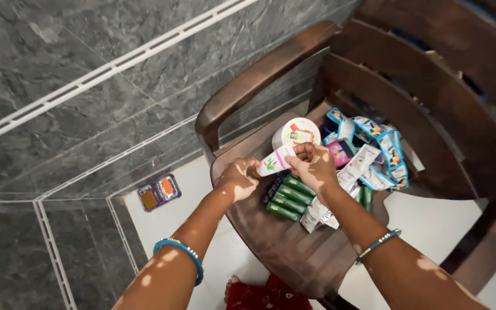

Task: The person removes various toiletries from a wall-mounted shower caddy, including sachets, tubes, bottles, and toothbrushes, and places them onto a wooden chair. The person handles each item individually and moves them from the caddy to the chair.

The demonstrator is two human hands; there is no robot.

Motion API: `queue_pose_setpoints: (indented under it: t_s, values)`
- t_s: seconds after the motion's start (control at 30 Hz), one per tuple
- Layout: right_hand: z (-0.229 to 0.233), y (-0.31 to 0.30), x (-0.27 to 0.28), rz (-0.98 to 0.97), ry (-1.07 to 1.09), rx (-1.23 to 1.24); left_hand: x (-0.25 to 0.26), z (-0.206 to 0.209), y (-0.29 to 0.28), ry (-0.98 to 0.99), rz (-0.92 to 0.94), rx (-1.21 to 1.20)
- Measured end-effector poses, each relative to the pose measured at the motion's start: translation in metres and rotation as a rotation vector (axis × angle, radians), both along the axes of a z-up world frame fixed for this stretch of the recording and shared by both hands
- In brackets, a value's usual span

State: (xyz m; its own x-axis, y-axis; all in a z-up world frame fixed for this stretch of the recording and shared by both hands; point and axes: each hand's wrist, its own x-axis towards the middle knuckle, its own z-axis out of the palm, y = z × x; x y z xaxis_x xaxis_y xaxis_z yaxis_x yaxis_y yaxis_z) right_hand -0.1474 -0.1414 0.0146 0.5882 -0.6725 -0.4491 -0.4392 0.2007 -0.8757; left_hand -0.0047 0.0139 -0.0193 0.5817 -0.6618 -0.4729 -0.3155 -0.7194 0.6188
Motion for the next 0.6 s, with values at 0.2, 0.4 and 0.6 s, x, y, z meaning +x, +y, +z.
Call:
queue_pose_setpoints:
  t_s: [0.2, 0.4, 0.6]
  values:
    - [-0.018, 0.009, 0.005, -0.023, 0.074, -0.080, -0.008, -0.011, 0.006, -0.039, -0.110, 0.057]
    - [-0.022, 0.009, 0.009, 0.019, 0.158, -0.179, -0.013, -0.006, 0.003, 0.007, -0.133, 0.227]
    - [-0.040, 0.012, 0.010, 0.058, 0.102, -0.197, -0.018, 0.008, 0.001, 0.044, -0.112, 0.248]
